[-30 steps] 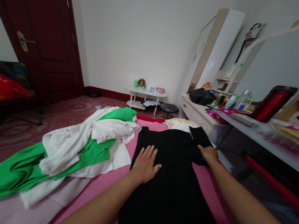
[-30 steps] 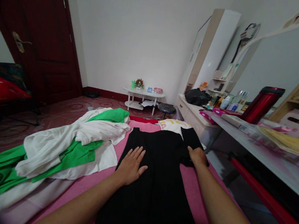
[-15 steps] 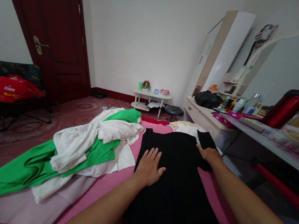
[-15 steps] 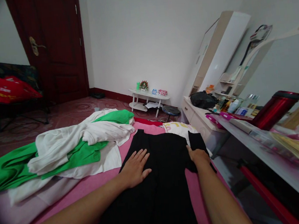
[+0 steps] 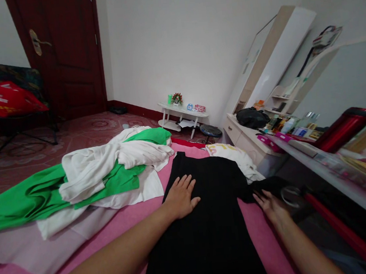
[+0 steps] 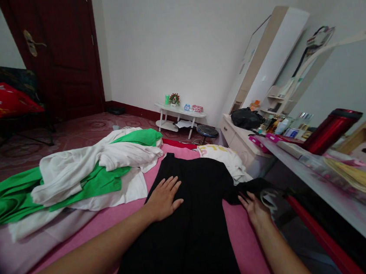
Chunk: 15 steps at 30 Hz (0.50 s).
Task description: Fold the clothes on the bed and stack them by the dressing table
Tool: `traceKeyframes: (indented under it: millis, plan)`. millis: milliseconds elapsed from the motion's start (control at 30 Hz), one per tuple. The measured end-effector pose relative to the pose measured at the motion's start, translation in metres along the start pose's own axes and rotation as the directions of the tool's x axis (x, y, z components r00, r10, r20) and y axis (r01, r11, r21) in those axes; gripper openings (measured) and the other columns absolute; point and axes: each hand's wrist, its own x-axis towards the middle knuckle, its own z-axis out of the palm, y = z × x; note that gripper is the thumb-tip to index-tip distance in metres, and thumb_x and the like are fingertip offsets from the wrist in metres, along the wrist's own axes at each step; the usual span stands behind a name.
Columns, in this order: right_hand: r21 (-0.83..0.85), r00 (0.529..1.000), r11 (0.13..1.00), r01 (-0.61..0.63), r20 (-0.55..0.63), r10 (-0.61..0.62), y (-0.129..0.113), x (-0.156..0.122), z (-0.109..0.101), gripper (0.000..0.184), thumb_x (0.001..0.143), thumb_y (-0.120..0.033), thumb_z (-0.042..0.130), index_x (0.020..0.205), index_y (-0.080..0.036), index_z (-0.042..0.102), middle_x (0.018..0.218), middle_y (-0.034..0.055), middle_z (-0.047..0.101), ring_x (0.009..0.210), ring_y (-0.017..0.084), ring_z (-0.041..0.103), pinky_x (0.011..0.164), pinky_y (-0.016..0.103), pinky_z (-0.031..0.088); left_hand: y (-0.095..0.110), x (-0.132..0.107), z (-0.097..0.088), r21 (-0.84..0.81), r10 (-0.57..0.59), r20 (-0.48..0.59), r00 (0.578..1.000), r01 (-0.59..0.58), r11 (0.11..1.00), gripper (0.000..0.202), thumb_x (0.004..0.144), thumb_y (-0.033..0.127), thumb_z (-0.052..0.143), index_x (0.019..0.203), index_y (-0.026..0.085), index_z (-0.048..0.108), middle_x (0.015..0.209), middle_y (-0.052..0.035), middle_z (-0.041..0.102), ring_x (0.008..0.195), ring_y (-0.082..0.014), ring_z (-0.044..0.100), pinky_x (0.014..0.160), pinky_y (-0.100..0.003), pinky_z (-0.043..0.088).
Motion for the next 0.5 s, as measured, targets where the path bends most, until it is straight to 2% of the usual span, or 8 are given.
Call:
traceKeyframes:
  millis: [67,100,167,200,267,333,433,500]
  plan:
    - [0.213,0.995,0.975,-0.060,0.091,0.041,-0.009,-0.018,-0.010,0.012,0.068,-0.018,0.054,0.079,-0.020,0.053,0.088,0.0040,0.065,0.084,0.017,0.067,0.083,0.038,0.055,0.000,0.000,0.000,-0.009,0.002,-0.006,1.000,-0.002,1.000,0.065,0.092,0.054,0.037,0.144,0.015,0.037,0.151,-0.0124,0.032,0.140,-0.0289,0.025,0.114,-0.047,0.018]
    - [0.341,0.987,0.934,-0.105,0.150,0.056,-0.014,-0.027,-0.016,0.014,0.069,-0.019,0.052,0.083,-0.019,0.055,0.093,0.0058,0.065,0.088,0.018,0.066,0.085,0.038,0.055,0.000,0.000,0.000,-0.015,0.004,-0.011,1.000,-0.004,1.000,0.064,0.092,0.053,0.037,0.143,0.015,0.038,0.151,-0.0124,0.032,0.140,-0.0289,0.026,0.114,-0.047,0.018]
    - [0.564,0.972,0.807,-0.175,0.228,0.052,-0.026,-0.043,-0.026,0.023,0.071,-0.022,0.047,0.092,-0.020,0.058,0.104,0.0081,0.065,0.097,0.020,0.063,0.087,0.041,0.054,-0.001,-0.001,-0.001,-0.032,0.009,-0.022,1.000,-0.010,0.999,0.063,0.092,0.052,0.040,0.142,0.015,0.040,0.150,-0.0127,0.034,0.139,-0.0287,0.027,0.114,-0.047,0.019]
    - [0.633,0.974,0.754,-0.176,0.223,0.040,-0.030,-0.049,-0.030,0.026,0.073,-0.024,0.045,0.095,-0.020,0.059,0.108,0.0081,0.065,0.101,0.021,0.062,0.087,0.045,0.053,-0.001,-0.001,-0.001,-0.043,0.012,-0.026,1.000,-0.013,0.999,0.062,0.091,0.051,0.041,0.142,0.015,0.041,0.149,-0.0130,0.035,0.139,-0.0286,0.029,0.114,-0.046,0.020]
    - [0.678,0.988,0.724,-0.126,0.150,0.032,-0.036,-0.058,-0.034,0.030,0.078,-0.028,0.040,0.098,-0.022,0.062,0.112,0.0067,0.065,0.104,0.023,0.061,0.090,0.049,0.050,-0.002,-0.001,-0.003,-0.071,0.017,-0.040,0.999,-0.020,0.997,0.060,0.090,0.047,0.046,0.140,0.015,0.044,0.148,-0.0135,0.038,0.137,-0.0285,0.032,0.114,-0.046,0.022]
    - [0.673,0.997,0.735,-0.081,0.045,0.068,-0.036,-0.060,-0.034,0.030,0.081,-0.028,0.037,0.096,-0.023,0.064,0.110,0.0052,0.066,0.106,0.022,0.061,0.094,0.049,0.047,-0.003,-0.001,-0.005,-0.105,0.018,-0.060,0.998,-0.024,0.994,0.057,0.088,0.044,0.050,0.137,0.014,0.048,0.145,-0.0140,0.043,0.135,-0.0288,0.036,0.113,-0.046,0.024]
    - [0.602,0.980,0.794,-0.084,-0.094,0.175,-0.030,-0.057,-0.027,0.030,0.082,-0.024,0.036,0.096,-0.024,0.063,0.106,0.0044,0.067,0.104,0.020,0.062,0.095,0.047,0.046,-0.005,0.000,-0.008,-0.194,0.014,-0.104,0.995,-0.034,0.980,0.050,0.086,0.037,0.055,0.130,0.013,0.055,0.138,-0.0145,0.051,0.129,-0.0287,0.044,0.111,-0.046,0.028]
    - [0.526,0.972,0.843,-0.115,-0.117,0.206,-0.028,-0.053,-0.021,0.029,0.080,-0.021,0.037,0.097,-0.024,0.060,0.102,0.0048,0.067,0.097,0.019,0.064,0.090,0.047,0.049,-0.005,0.000,-0.011,-0.264,0.011,-0.136,0.991,-0.047,0.963,0.042,0.087,0.033,0.055,0.124,0.015,0.060,0.130,-0.0127,0.058,0.123,-0.0264,0.050,0.108,-0.042,0.033]
